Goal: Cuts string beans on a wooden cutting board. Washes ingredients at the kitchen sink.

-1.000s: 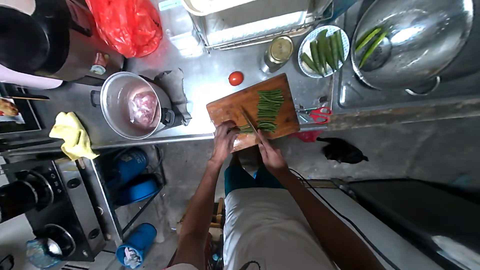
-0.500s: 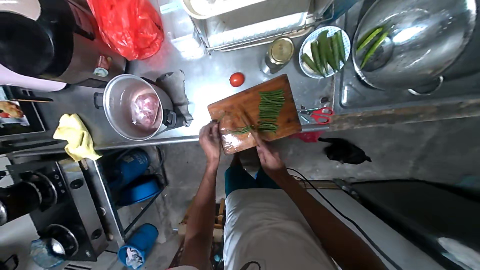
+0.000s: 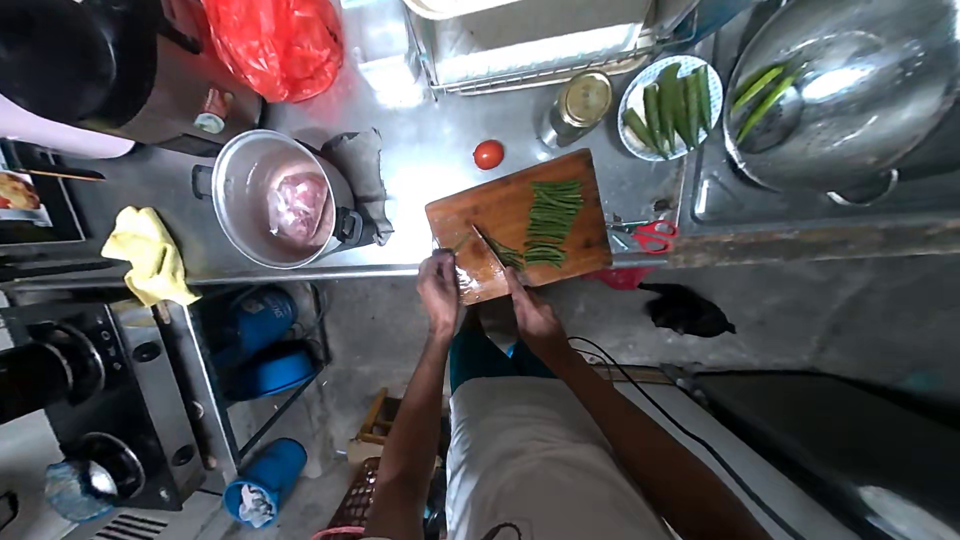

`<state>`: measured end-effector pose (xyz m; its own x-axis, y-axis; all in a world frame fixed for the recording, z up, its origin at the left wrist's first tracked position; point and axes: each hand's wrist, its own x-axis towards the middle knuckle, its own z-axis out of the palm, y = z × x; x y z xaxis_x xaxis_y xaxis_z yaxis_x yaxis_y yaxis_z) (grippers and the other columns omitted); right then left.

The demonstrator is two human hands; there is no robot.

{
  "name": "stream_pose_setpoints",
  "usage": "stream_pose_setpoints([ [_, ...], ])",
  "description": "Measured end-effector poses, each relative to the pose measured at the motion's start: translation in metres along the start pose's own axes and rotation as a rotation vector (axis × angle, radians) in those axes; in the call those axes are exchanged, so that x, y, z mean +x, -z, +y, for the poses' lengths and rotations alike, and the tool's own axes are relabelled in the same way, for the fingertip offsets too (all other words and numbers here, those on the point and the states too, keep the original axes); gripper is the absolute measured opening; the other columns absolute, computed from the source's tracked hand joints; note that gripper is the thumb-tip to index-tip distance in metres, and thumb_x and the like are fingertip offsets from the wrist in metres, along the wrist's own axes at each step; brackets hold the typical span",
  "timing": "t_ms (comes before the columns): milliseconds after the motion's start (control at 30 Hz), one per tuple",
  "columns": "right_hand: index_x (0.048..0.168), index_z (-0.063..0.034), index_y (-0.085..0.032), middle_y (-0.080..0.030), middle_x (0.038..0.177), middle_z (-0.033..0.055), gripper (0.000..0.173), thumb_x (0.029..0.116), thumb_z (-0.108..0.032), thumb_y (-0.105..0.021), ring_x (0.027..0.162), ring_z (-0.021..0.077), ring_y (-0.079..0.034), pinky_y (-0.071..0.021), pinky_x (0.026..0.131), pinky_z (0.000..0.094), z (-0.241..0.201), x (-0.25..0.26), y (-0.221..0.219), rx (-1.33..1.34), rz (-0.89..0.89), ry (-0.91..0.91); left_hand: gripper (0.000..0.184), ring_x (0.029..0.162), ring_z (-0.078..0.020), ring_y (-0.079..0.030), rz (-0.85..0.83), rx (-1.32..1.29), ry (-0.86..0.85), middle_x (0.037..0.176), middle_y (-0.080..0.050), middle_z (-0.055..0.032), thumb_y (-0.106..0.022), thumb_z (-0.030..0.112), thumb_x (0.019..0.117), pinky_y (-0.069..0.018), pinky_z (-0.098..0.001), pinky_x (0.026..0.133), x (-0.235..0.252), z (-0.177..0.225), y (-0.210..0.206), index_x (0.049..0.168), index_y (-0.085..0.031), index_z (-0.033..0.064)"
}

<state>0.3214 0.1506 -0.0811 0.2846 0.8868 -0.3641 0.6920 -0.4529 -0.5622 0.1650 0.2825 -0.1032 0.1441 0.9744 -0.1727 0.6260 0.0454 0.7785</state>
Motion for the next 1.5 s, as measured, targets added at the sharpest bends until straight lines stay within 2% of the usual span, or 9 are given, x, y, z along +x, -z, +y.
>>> stream_pose_setpoints([
  [200,0.164,-0.0305,-0.030,-0.068,0.127,0.0196,0.055,0.1105,-0.020,-0.039,0.092,0.0349,-0.074,-0.0621,0.077,0.0508,-0.021,0.002,-0.002,-0.004,0.005,0.062,0.019,0.114,-0.0205,-0.065,-0.032,0.093,-0.179,0.118,-0.068,-0.0089,-0.060,0.017,0.1039,-0.0539,-0.0385,0.101,0.003,-0.009,-0.009,0.114,-0.073,0.0085],
  [400,0.163,-0.0330,-0.030,-0.070,0.120,0.0185,0.056,0.1098,-0.019,-0.041,0.092,0.0344,-0.073,-0.0613,0.078,0.0497,-0.028,0.009,-0.018,-0.067,-0.075,0.032,0.017,0.113,-0.0189,-0.066,-0.043,0.097,-0.195,0.118,-0.069,-0.0082,-0.060,0.017,0.1036,-0.0552,-0.0372,0.100,0.007,-0.010,-0.008,0.113,-0.072,0.0082],
  [633,0.166,-0.0392,-0.015,-0.070,0.116,0.0223,0.065,0.1099,-0.018,-0.040,0.096,0.0404,-0.072,-0.0587,0.085,0.0552,-0.052,0.034,-0.015,-0.103,-0.249,-0.079,0.018,0.114,-0.0222,-0.065,-0.091,0.132,-0.166,0.118,-0.069,-0.0091,-0.060,0.016,0.1038,-0.0529,-0.0403,0.102,0.009,-0.009,-0.002,0.113,-0.071,0.0073],
  [800,0.164,-0.0454,-0.013,-0.067,0.124,0.0218,0.065,0.1105,-0.020,-0.040,0.094,0.0396,-0.072,-0.0590,0.082,0.0544,-0.045,0.038,-0.023,-0.100,-0.253,-0.045,0.024,0.109,-0.0255,-0.067,0.066,0.207,-0.020,0.116,-0.069,-0.0122,-0.054,0.021,0.1068,-0.0567,-0.0450,0.097,0.015,-0.029,0.023,0.118,-0.069,0.0061],
  [867,0.165,-0.0394,-0.019,-0.070,0.120,0.0194,0.059,0.1116,-0.023,-0.039,0.094,0.0371,-0.073,-0.0606,0.082,0.0529,-0.033,0.030,-0.023,-0.016,-0.143,0.018,0.026,0.108,-0.0266,-0.068,0.131,0.233,0.008,0.122,-0.067,-0.0129,-0.048,0.016,0.1081,-0.0572,-0.0475,0.094,0.022,-0.037,0.032,0.126,-0.065,0.0071],
  [1000,0.165,-0.0244,-0.026,-0.074,0.102,0.0172,0.055,0.1123,-0.036,-0.036,0.082,0.0334,-0.074,-0.0614,0.074,0.0524,-0.018,0.014,-0.007,0.101,0.060,-0.003,0.035,0.137,-0.0272,-0.051,0.100,0.299,-0.063,0.158,-0.045,-0.0083,-0.048,0.014,0.1070,-0.0466,-0.0470,0.111,0.030,-0.026,0.034,0.141,-0.059,0.0101],
  [1167,0.158,-0.0159,-0.040,-0.074,0.097,0.0186,0.052,0.1110,-0.038,-0.039,0.081,0.0348,-0.074,-0.0603,0.074,0.0540,0.003,0.014,0.013,0.148,0.131,-0.148,0.024,0.132,-0.0308,-0.054,-0.179,0.266,-0.413,0.137,-0.061,-0.0133,-0.061,0.008,0.0998,-0.0450,-0.0469,0.112,0.035,0.011,0.010,0.121,-0.071,0.0056],
  [1267,0.157,-0.0164,-0.041,-0.073,0.093,0.0188,0.052,0.1105,-0.039,-0.041,0.078,0.0357,-0.072,-0.0592,0.073,0.0550,0.008,0.015,0.025,0.157,0.134,-0.217,0.023,0.130,-0.0302,-0.055,-0.348,0.299,-0.566,0.132,-0.064,-0.0107,-0.064,0.010,0.0985,-0.0452,-0.0477,0.111,0.037,0.023,-0.007,0.119,-0.074,0.0097],
  [1500,0.154,-0.0135,-0.045,-0.073,0.093,0.0189,0.051,0.1103,-0.040,-0.042,0.079,0.0351,-0.072,-0.0592,0.074,0.0541,0.020,0.014,0.036,0.162,0.145,-0.228,0.018,0.131,-0.0287,-0.053,-0.421,0.296,-0.580,0.132,-0.063,-0.0086,-0.066,0.012,0.0986,-0.0448,-0.0465,0.111,0.037,0.027,-0.016,0.112,-0.076,0.0130],
])
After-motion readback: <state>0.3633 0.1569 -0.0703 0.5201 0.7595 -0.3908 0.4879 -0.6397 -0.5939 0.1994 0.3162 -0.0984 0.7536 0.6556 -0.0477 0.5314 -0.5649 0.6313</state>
